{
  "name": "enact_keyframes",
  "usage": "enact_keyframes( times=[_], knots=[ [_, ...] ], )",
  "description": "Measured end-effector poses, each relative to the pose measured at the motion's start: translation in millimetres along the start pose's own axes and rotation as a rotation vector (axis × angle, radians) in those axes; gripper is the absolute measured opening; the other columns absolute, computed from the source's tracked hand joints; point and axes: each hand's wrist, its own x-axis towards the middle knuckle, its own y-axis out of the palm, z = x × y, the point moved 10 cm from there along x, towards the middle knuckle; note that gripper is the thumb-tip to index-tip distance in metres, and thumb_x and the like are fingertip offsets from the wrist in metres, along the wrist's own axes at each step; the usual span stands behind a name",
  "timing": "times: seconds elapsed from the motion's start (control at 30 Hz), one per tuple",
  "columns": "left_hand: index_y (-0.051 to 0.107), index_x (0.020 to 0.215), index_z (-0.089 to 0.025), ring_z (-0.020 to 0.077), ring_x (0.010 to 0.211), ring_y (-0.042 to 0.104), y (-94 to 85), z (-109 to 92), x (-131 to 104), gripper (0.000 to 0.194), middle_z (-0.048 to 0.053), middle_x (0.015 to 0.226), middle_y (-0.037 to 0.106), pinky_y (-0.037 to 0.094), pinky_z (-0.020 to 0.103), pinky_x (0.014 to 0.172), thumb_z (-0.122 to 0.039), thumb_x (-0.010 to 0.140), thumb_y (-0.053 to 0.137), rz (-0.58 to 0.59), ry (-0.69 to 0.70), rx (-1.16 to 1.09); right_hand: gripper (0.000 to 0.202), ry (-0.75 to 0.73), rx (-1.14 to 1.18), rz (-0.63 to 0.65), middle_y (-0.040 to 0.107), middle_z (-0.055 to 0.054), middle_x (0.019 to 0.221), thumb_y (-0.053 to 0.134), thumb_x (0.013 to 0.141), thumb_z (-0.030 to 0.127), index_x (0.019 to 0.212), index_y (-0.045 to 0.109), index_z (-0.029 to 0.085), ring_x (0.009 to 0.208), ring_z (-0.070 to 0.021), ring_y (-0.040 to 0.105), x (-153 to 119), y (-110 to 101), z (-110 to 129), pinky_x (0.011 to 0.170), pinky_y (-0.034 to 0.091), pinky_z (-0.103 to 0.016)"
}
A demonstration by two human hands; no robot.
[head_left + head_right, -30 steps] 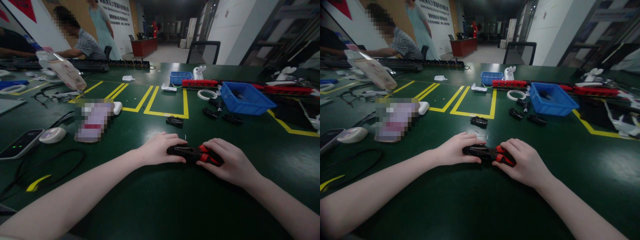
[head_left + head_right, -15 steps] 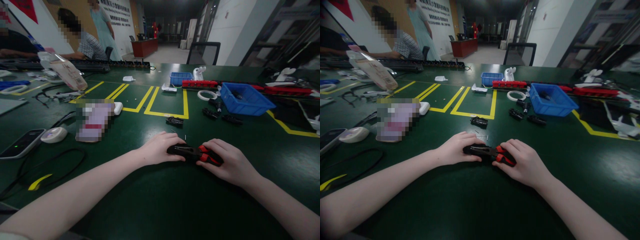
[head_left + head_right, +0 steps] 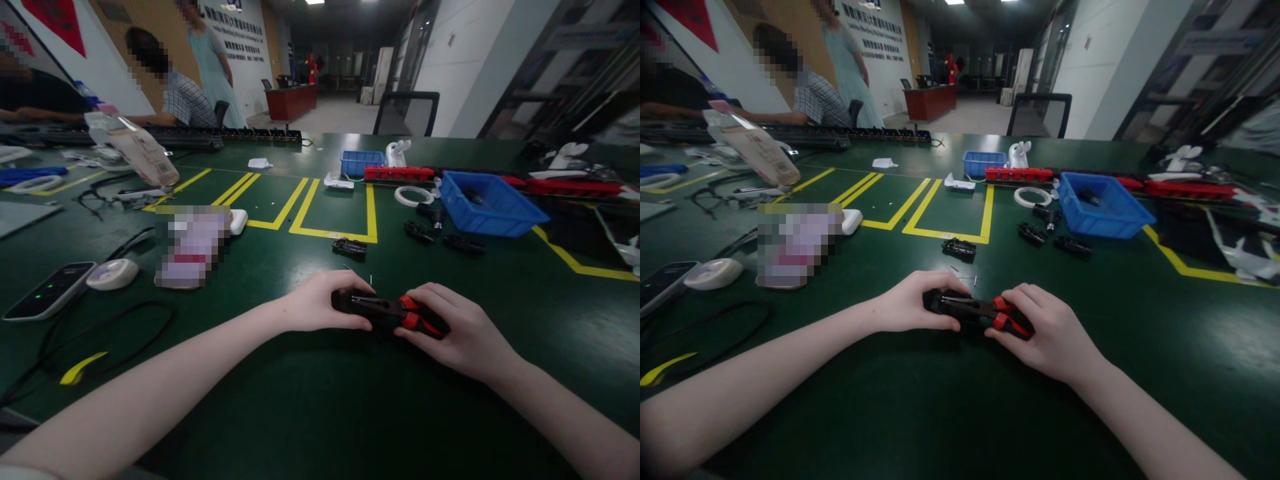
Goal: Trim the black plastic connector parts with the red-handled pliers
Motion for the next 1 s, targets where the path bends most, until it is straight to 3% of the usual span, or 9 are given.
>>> enact_keyframes(
  times=[0.17,0.3,0.43,0.53,0.63,0.7,0.83,1.0],
  knots=[
    [0.055,0.109,-0.015,0.0177,0.093,0.062,5.9,11.3,-0.5,0.036,0.006,0.104,0.063,0.048,0.033,0.083,-0.022,0.077,0.07,0.032,-0.131,-0.429,0.028,0.051,0.034,-0.006,0.059,-0.007,0.092,0.059,0.082,0.038,0.102,0.053,0.02,0.081,-0.0193,0.058,-2.2,-1.0,-6.0,0.065,0.051,-0.032],
    [0.053,0.11,-0.015,0.0175,0.094,0.062,10.4,13.0,0.9,0.031,0.007,0.105,0.062,0.048,0.034,0.083,-0.021,0.081,0.065,0.019,-0.153,-0.554,0.027,0.072,0.044,-0.024,0.059,-0.007,0.093,0.058,0.082,0.038,0.102,0.054,0.02,0.081,-0.0189,0.059,-2.0,-4.6,-6.8,0.066,0.051,-0.032],
    [0.041,0.126,-0.017,0.0198,0.099,0.061,18.8,11.5,-0.9,0.036,0.008,0.103,0.063,0.047,0.04,0.088,-0.025,0.092,0.051,0.04,-0.154,-0.677,0.028,0.071,0.031,-0.029,0.06,-0.007,0.092,0.059,0.082,0.039,0.102,0.055,0.02,0.08,-0.0184,0.06,-1.8,-5.3,-6.0,0.066,0.052,-0.031],
    [0.031,0.135,-0.019,0.0185,0.099,0.06,21.9,10.5,-3.5,0.048,0.006,0.1,0.061,0.045,0.038,0.089,-0.021,0.092,0.051,0.04,-0.18,-0.71,0.031,0.082,-0.001,-0.043,0.061,-0.007,0.091,0.059,0.082,0.042,0.103,0.055,0.02,0.079,-0.0184,0.061,-2.0,-6.0,-7.8,0.065,0.053,-0.03],
    [0.013,0.14,-0.025,0.018,0.088,0.061,24.9,8.8,-5.4,0.082,0.004,0.097,0.059,0.047,0.036,0.079,-0.017,0.079,0.067,0.051,-0.22,-0.674,0.032,0.099,-0.033,-0.066,0.063,-0.007,0.091,0.058,0.081,0.046,0.101,0.057,0.021,0.078,-0.0188,0.062,-1.8,-7.2,-10.7,0.064,0.054,-0.03],
    [0.008,0.139,-0.026,0.019,0.087,0.06,26.9,7.7,-6.3,0.092,0.004,0.097,0.057,0.047,0.035,0.076,-0.019,0.074,0.072,0.056,-0.239,-0.605,0.032,0.097,-0.043,-0.084,0.063,-0.007,0.089,0.058,0.08,0.047,0.099,0.058,0.021,0.077,-0.0189,0.063,-1.3,-7.9,-11.0,0.063,0.054,-0.03],
    [0.008,0.136,-0.026,0.0214,0.088,0.061,24.0,7.7,-7.4,0.089,0.006,0.1,0.058,0.047,0.036,0.075,-0.024,0.074,0.072,-0.031,-0.252,-0.535,0.033,0.08,-0.066,-0.147,0.064,-0.006,0.087,0.059,0.079,0.047,0.098,0.06,0.02,0.074,-0.0185,0.064,-0.2,-11.3,-9.1,0.062,0.055,-0.029],
    [0.016,0.133,-0.024,0.0263,0.107,0.056,21.9,6.6,-7.5,0.093,0.009,0.114,0.057,0.043,0.041,0.089,-0.026,0.065,0.079,-0.083,-0.234,-0.41,0.031,0.076,-0.098,-0.164,0.065,-0.006,0.086,0.059,0.08,0.047,0.097,0.06,0.02,0.074,-0.0183,0.064,-0.7,-11.2,-9.2,0.061,0.055,-0.028]
  ],
)
